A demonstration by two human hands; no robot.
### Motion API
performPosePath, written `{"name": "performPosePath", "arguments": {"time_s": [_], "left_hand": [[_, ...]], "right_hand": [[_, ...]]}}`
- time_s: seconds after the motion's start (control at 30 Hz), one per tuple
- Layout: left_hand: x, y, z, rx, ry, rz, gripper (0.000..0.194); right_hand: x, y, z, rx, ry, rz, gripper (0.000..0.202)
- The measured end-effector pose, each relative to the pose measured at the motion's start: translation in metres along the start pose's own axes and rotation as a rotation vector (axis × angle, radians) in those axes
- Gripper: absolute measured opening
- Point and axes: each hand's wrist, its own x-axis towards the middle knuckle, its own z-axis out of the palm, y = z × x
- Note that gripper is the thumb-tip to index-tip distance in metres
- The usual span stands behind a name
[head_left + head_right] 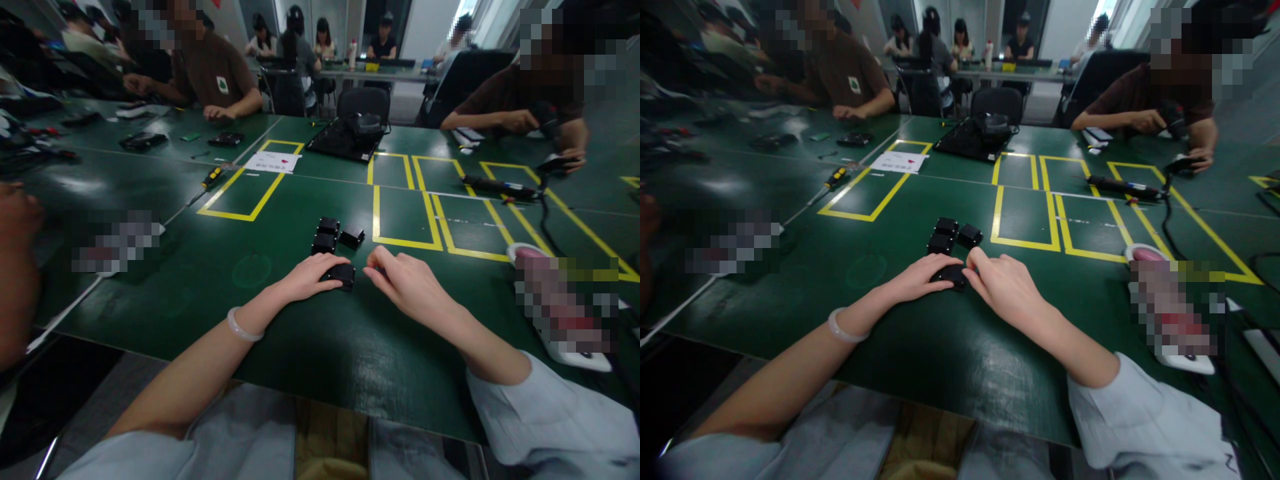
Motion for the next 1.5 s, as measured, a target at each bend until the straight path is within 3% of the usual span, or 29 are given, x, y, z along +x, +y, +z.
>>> {"name": "performPosePath", "arguments": {"time_s": [0.4, 0.73, 0.93, 1.23, 1.5], "left_hand": [[-0.0010, 0.0029, 0.0009, 0.044, 0.042, -0.027, 0.045], [-0.0008, -0.0015, -0.0005, -0.009, 0.019, -0.008, 0.039], [-0.0011, 0.0004, -0.0022, -0.037, 0.005, 0.024, 0.040], [-0.0009, 0.0015, -0.0029, -0.067, -0.011, 0.024, 0.041], [-0.0016, 0.0020, -0.0019, -0.050, 0.006, 0.017, 0.040]], "right_hand": [[-0.0001, 0.0002, -0.0011, -0.001, -0.030, 0.026, 0.022], [-0.0015, 0.0015, -0.0009, 0.099, -0.044, -0.014, 0.010], [-0.0010, -0.0002, -0.0013, 0.018, -0.021, -0.025, 0.021], [-0.0032, -0.0009, -0.0063, 0.106, -0.053, -0.066, 0.005], [-0.0011, -0.0022, -0.0043, -0.018, -0.034, -0.048, 0.017]]}}
